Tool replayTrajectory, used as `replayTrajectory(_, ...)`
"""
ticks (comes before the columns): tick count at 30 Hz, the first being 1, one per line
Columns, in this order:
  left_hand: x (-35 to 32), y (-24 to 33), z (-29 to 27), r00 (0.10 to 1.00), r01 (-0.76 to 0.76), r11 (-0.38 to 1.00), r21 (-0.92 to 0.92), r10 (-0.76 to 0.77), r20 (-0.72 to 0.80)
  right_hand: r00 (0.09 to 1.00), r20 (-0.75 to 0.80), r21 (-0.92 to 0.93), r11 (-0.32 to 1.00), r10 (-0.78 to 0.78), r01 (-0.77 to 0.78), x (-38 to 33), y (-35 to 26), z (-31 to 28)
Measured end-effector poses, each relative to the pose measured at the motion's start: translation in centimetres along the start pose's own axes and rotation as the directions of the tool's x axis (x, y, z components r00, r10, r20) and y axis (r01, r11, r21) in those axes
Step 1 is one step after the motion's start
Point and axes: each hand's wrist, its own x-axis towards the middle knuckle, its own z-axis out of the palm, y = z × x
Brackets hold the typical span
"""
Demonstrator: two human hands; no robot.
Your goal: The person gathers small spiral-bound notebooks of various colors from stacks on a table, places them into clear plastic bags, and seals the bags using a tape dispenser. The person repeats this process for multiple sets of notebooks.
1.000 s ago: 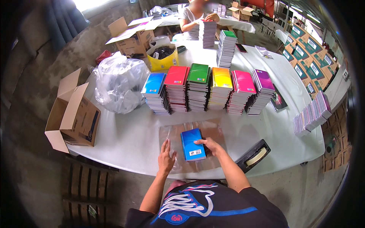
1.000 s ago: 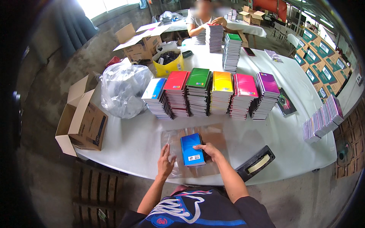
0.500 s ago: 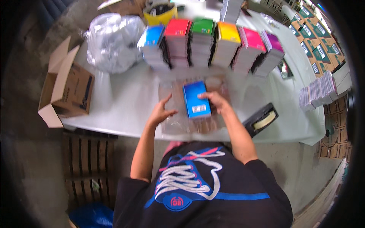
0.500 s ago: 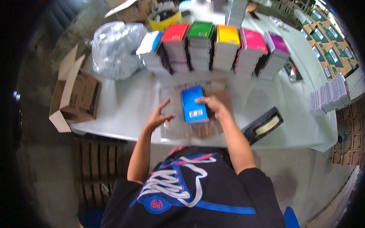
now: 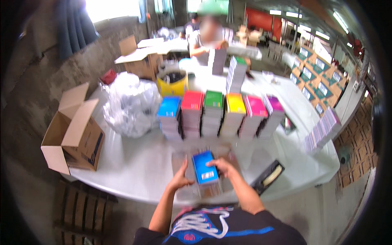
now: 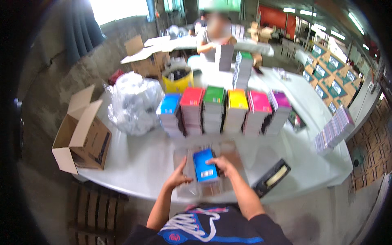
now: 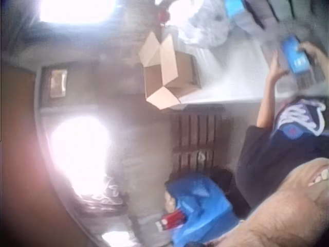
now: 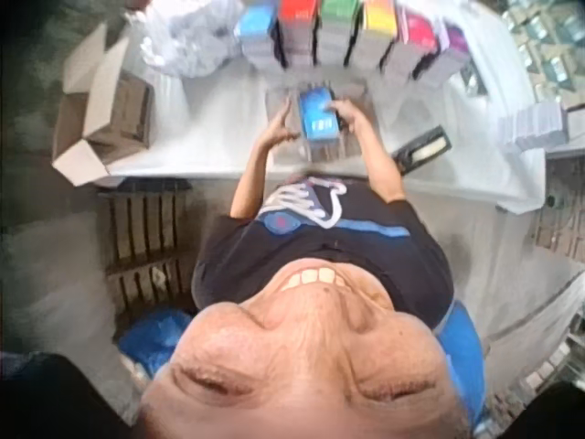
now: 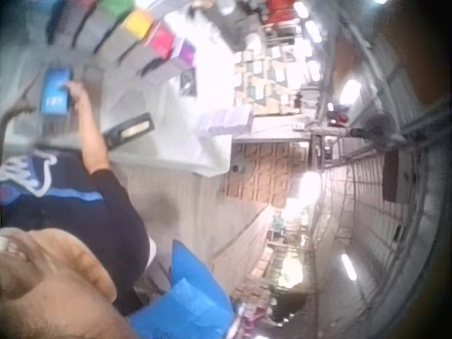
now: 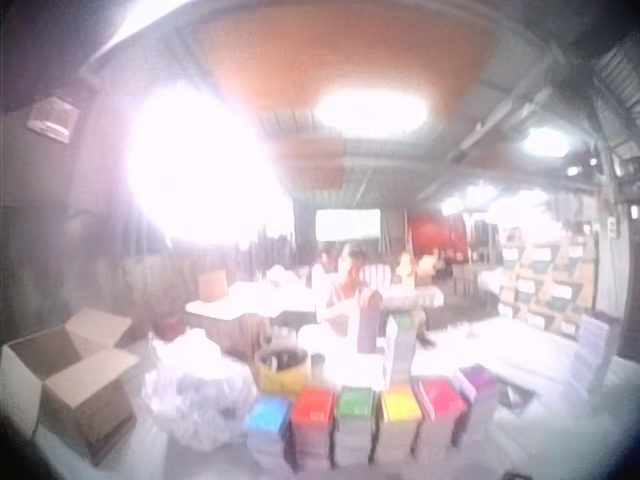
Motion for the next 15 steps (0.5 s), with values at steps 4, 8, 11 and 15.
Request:
replayTrajectory(4, -0.6, 0.8, -0.3, 0.977, 0.206, 0.974, -0.097, -0.200, 0.070, 0.999, -0.043, 0.000, 1.000, -0.030, 0.030, -0.8, 0.9, 1.4)
replayTrajectory(8, 0.5, -1.0, 1.0, 0.995, 0.086, 0.996, -0.021, -0.085, 0.049, 0.996, -0.087, -0.060, 0.998, 0.002, -0.007, -1.0, 0.7, 1.5)
replayTrajectory(11, 1.9, -1.0, 3.7, 0.996, 0.016, 0.995, 0.103, -0.025, 0.090, 0.985, -0.148, -0.160, 0.985, -0.091, 0.066, 0.9, 2.9, 0.5)
replayTrajectory(15, 3.2, 2.3, 4.6, 0.962, 0.162, 0.977, 0.140, -0.188, 0.197, 0.783, -0.384, -0.606, 0.774, -0.489, 0.186, 0.9, 5.5, 3.2)
